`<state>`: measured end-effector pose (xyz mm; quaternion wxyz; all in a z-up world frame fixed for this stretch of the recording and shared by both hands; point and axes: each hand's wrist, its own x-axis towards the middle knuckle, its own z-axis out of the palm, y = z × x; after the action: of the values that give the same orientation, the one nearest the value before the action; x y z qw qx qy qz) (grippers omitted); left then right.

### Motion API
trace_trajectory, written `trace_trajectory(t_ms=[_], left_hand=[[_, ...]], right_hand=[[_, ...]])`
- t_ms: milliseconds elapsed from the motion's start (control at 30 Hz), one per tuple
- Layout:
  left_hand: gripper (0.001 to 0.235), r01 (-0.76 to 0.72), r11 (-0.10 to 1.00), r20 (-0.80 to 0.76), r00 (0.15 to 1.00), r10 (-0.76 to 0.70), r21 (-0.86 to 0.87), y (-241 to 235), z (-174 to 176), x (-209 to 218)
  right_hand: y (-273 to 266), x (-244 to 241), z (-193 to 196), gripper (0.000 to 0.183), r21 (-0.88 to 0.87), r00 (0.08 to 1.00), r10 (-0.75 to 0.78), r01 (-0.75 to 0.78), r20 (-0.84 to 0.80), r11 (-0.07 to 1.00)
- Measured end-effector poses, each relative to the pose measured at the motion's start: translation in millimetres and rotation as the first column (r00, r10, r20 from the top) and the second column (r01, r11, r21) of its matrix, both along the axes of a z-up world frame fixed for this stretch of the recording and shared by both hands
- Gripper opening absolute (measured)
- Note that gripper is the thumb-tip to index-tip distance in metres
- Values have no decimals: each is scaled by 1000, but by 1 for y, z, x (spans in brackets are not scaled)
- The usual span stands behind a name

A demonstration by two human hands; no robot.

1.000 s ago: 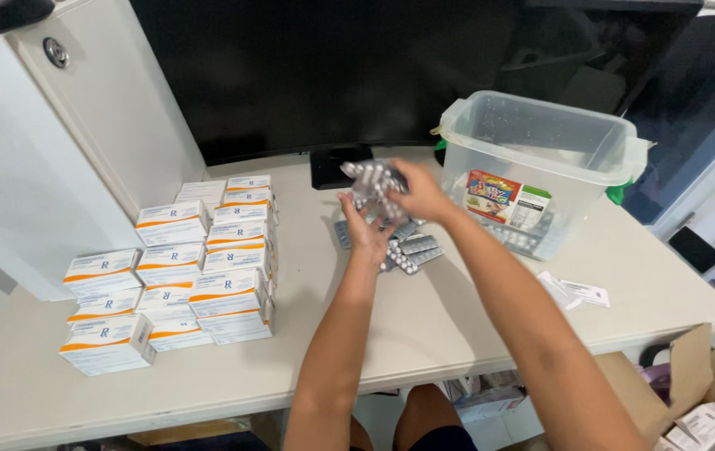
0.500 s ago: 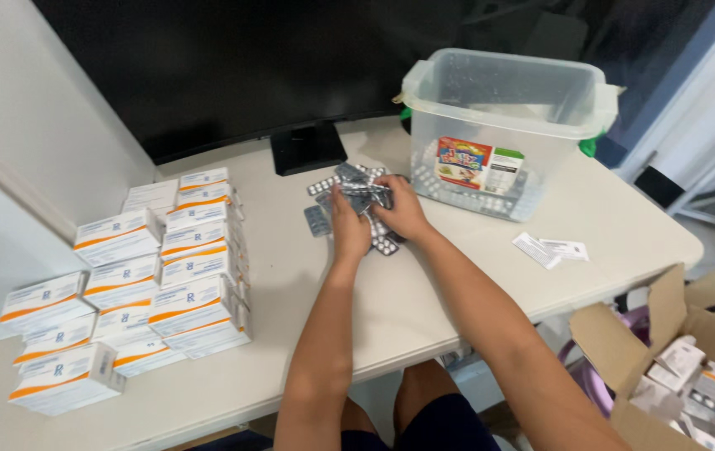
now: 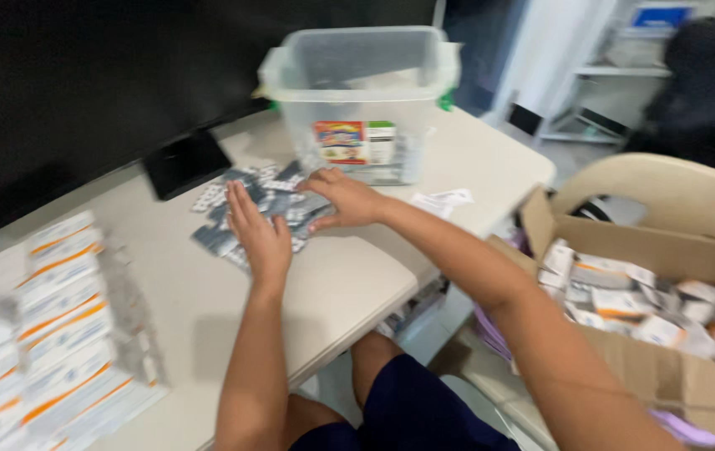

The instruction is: The person repeatedly picks up blister packs of pills, separates them, and places them into a clear plastic container. They also handle small white boxes, opening some and placing them into a cardboard box. The task involves sorting and organizing pill blister packs and boxes on a table.

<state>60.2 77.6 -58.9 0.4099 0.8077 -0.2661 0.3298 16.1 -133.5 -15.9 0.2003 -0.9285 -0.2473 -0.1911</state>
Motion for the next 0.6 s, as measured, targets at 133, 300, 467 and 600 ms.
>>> trace_trajectory(t_ms=[133,300,467,600], left_hand=[[65,377,925,60,923,-380,57,-35,33,-75],[47,732,673,27,674,-738,110,-100,12,-197],[44,925,372,-262,379,-887,80,-177,-36,-275],[58,930,298,-286,352,-891,216,-217,-69,-314]], right_hand=[[-80,-105,49,51,-181,976,-36,-3,-213,983],[-181,-261,48,42,-243,841,-317,229,-438,943],[-271,-363,-37,46,-533,425,-643,358,-638,766],[-298,-390,-124,72,-639,465,-728,366,-505,677]])
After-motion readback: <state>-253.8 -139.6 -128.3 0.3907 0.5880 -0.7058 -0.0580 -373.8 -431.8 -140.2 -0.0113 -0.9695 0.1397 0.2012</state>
